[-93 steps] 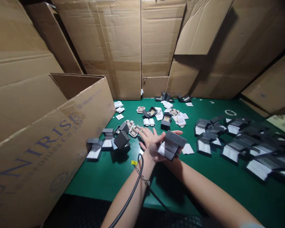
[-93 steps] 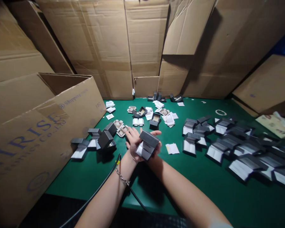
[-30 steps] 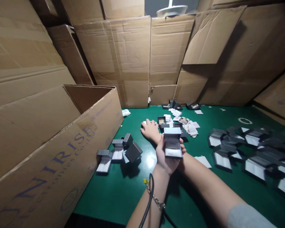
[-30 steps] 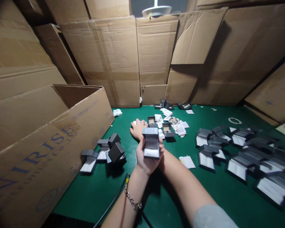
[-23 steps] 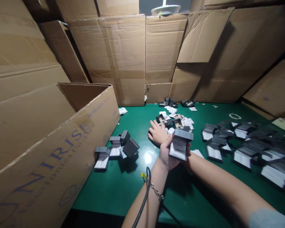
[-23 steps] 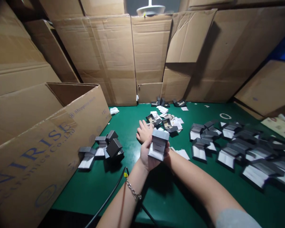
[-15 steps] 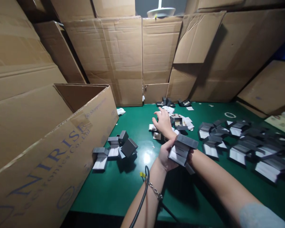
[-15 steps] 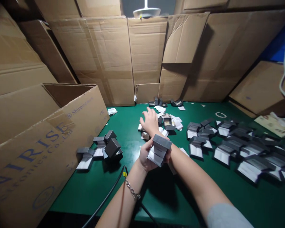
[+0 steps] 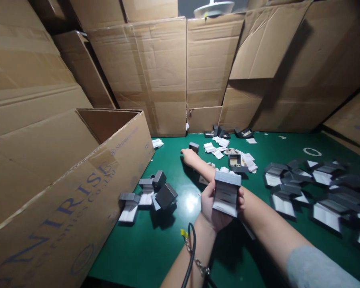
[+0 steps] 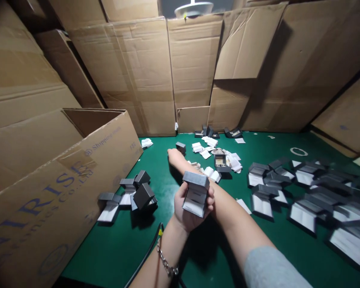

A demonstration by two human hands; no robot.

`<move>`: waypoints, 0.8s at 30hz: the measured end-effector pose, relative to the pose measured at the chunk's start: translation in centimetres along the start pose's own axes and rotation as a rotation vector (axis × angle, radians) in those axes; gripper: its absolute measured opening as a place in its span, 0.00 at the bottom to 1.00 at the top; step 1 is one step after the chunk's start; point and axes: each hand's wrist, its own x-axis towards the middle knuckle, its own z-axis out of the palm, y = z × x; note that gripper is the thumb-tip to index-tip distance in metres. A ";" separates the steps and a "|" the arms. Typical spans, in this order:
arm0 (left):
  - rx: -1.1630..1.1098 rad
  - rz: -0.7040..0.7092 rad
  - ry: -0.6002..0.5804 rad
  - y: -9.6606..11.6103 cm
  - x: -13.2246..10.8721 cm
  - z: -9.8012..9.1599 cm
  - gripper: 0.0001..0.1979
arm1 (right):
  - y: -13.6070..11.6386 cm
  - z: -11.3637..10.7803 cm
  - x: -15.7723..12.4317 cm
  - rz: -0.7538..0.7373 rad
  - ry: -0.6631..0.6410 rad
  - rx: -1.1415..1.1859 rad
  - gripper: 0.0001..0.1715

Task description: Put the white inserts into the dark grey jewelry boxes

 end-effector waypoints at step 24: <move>0.003 0.042 0.177 -0.6 0.5 1.2 0.26 | 24.7 -9.1 4.1 0.766 0.396 0.247 0.57</move>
